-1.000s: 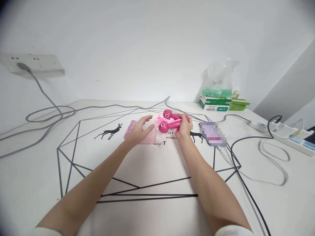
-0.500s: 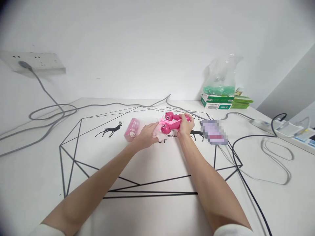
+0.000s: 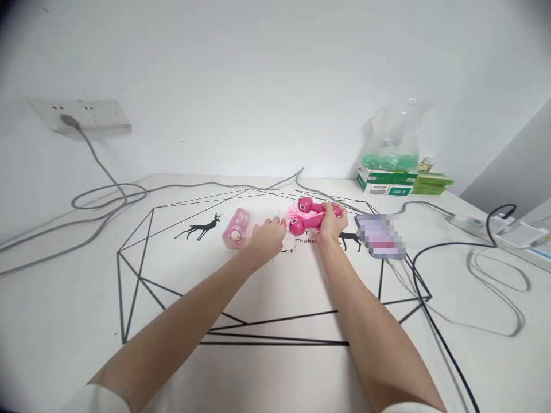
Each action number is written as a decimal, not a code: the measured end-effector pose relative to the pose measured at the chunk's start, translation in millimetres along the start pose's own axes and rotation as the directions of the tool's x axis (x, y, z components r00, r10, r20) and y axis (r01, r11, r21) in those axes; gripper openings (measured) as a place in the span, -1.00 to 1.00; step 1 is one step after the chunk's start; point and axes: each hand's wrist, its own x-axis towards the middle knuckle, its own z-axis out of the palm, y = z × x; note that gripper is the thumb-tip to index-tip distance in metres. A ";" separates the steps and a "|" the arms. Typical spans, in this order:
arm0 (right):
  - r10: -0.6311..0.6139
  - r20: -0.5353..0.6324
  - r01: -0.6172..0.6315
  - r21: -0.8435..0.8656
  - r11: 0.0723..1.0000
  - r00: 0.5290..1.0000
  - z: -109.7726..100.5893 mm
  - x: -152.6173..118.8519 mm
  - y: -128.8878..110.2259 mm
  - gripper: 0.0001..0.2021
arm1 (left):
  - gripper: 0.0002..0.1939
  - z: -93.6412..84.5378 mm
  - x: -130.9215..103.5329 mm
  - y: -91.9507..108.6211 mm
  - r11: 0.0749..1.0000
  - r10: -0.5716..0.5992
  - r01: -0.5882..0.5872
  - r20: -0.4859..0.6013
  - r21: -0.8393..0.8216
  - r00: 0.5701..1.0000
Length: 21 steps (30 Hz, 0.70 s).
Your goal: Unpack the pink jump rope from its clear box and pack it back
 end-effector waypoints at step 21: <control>0.070 -0.043 -0.064 0.121 0.991 0.997 6.9 -2.4 -13.1 -0.78 | -0.59 16.1 -11.0 -30.8 0.995 0.070 -0.048 -0.272 0.087 0.960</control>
